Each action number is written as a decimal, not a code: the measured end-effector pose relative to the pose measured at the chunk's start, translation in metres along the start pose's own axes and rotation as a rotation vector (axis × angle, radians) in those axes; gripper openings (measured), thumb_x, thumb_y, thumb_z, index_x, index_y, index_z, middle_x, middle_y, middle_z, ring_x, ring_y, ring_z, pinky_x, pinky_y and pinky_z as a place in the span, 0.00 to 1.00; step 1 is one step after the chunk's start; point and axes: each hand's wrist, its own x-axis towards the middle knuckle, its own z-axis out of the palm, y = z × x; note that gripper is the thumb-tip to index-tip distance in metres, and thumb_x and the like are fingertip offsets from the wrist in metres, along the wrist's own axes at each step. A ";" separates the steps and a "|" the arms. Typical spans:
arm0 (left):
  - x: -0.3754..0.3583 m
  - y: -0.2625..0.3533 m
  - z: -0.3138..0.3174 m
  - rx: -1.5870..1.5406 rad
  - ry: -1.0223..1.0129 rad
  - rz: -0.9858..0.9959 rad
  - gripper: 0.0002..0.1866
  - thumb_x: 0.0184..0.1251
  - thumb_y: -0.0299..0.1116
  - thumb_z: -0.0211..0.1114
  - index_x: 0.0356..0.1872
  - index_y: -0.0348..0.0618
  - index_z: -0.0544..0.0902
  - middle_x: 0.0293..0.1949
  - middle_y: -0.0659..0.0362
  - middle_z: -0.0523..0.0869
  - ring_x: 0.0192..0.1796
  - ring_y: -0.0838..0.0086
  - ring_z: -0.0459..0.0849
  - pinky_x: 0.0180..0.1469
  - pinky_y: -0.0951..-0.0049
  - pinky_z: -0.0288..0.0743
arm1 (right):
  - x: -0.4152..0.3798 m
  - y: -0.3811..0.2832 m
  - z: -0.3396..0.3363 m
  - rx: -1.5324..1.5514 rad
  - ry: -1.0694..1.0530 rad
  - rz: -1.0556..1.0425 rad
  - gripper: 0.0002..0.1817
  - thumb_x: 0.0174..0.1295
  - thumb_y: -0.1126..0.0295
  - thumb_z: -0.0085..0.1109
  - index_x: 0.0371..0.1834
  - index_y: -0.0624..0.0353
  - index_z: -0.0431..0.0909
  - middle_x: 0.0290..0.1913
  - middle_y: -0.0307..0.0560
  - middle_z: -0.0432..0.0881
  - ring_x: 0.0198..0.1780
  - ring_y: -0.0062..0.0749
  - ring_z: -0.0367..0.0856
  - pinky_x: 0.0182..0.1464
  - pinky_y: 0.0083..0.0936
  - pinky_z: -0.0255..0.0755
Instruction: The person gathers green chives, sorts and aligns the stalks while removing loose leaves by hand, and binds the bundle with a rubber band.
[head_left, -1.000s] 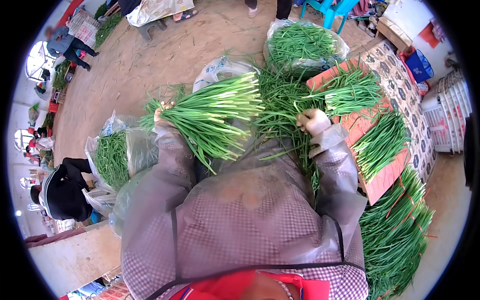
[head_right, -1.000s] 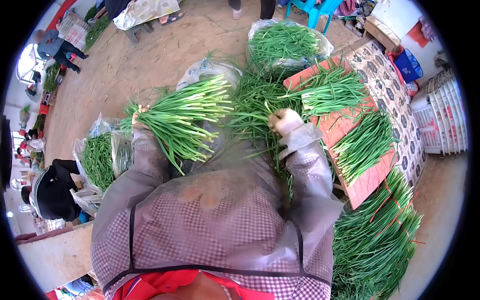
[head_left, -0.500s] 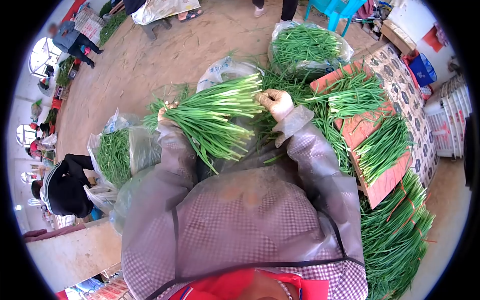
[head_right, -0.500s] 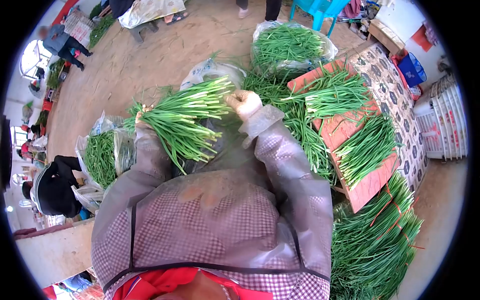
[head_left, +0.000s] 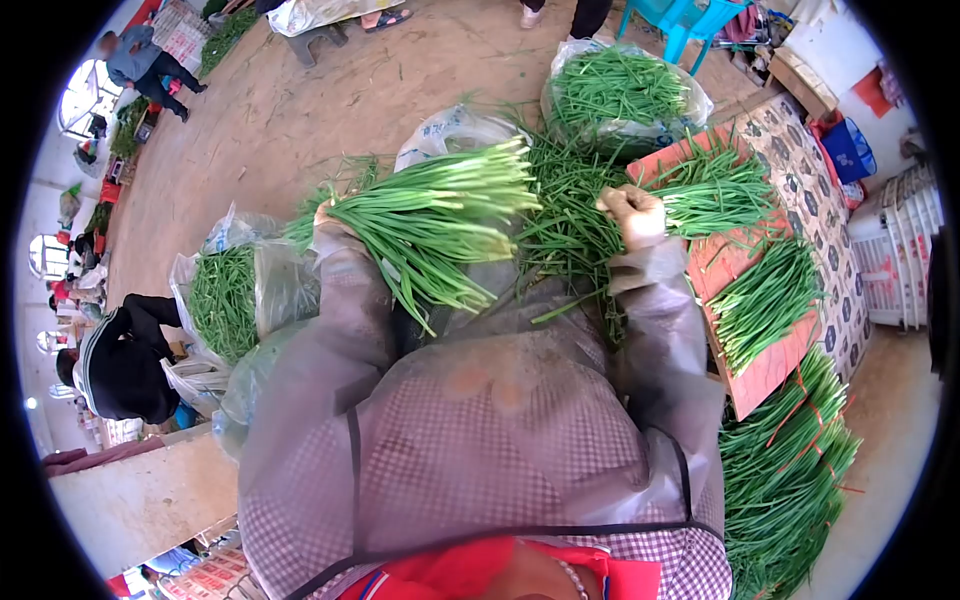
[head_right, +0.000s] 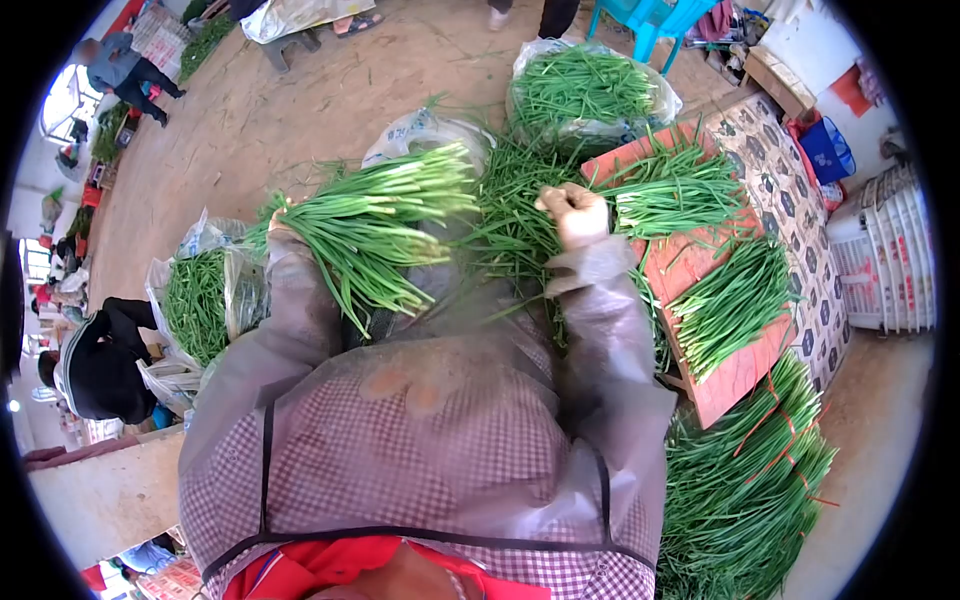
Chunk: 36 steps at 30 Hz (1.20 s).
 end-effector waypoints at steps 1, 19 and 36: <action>-0.004 0.004 -0.001 -0.039 0.035 0.001 0.04 0.60 0.26 0.56 0.31 0.36 0.77 0.31 0.50 0.82 0.30 0.63 0.81 0.33 0.62 0.78 | -0.002 -0.002 -0.012 -0.047 -0.040 0.088 0.14 0.62 0.64 0.58 0.25 0.63 0.81 0.23 0.38 0.81 0.24 0.16 0.71 0.28 0.16 0.65; 0.009 0.017 -0.001 -0.010 0.145 0.024 0.11 0.59 0.29 0.51 0.37 0.34 0.79 0.37 0.43 0.84 0.38 0.53 0.83 0.43 0.50 0.79 | -0.003 -0.027 0.105 0.418 -0.552 0.211 0.11 0.62 0.69 0.57 0.42 0.67 0.79 0.24 0.39 0.79 0.22 0.21 0.73 0.22 0.20 0.66; 0.024 0.092 0.088 -0.098 0.051 0.203 0.06 0.63 0.26 0.53 0.37 0.37 0.67 0.33 0.39 0.80 0.35 0.48 0.83 0.36 0.40 0.78 | -0.041 0.040 -0.043 -0.606 -0.268 0.115 0.13 0.60 0.63 0.56 0.43 0.57 0.79 0.27 0.46 0.80 0.26 0.34 0.77 0.28 0.26 0.71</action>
